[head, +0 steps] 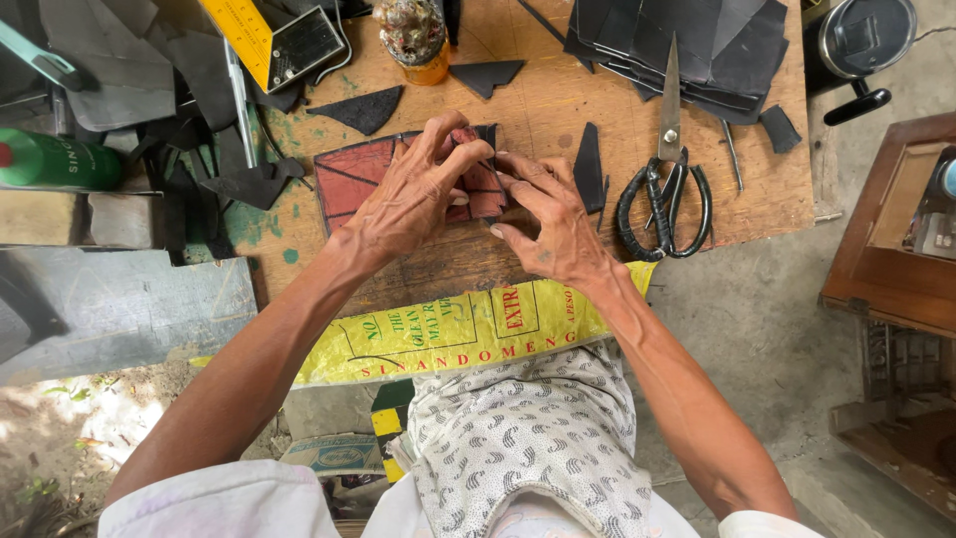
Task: The person measures and marks black material pieces with a white marker and ruler, then cuts them with scissors. They also handle a red patterned piece, aligning and trimming it on the workbench.
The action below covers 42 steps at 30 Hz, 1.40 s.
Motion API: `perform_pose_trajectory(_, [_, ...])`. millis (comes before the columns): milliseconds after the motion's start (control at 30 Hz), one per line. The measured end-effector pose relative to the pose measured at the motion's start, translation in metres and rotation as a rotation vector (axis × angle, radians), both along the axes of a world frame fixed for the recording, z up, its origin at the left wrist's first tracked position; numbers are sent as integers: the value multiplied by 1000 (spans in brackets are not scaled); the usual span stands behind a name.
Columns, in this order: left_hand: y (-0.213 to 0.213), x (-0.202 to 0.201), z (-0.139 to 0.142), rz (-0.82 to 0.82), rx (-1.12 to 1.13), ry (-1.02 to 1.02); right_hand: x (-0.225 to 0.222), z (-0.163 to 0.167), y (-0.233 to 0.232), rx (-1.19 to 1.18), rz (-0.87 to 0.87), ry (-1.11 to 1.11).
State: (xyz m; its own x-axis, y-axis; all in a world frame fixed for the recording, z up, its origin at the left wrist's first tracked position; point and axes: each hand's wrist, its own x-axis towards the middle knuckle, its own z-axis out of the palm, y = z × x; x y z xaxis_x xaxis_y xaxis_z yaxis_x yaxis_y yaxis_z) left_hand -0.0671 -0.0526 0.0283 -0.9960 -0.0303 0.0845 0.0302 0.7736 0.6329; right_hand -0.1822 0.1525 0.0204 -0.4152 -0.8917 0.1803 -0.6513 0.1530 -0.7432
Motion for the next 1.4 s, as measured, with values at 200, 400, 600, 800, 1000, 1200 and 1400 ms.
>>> perform_pose_trajectory(200, [1,0,-1,4,-13,2,0,-2,0,-5,1,-3])
perform_pose_trajectory(400, [2,0,-3,2,-21,-25,0,-20,6,-22,-20,-33])
perform_pose_trajectory(600, [3,4,-7,16,-119,-30,-18,-11,36,-42,-286,12])
perform_pose_trajectory(800, [2,10,-6,-30,-145,-54,-31,14,47,29,-267,201])
perform_pose_trajectory(1000, [6,13,-9,-19,-171,-41,-52,-12,-28,-20,-156,-11])
perform_pose_trajectory(1200, [4,17,-20,-9,-203,-31,-60,-16,-54,-50,-64,6])
perform_pose_trajectory(1400, [3,17,-21,-15,-194,-26,-59,-18,-53,-19,-66,28])
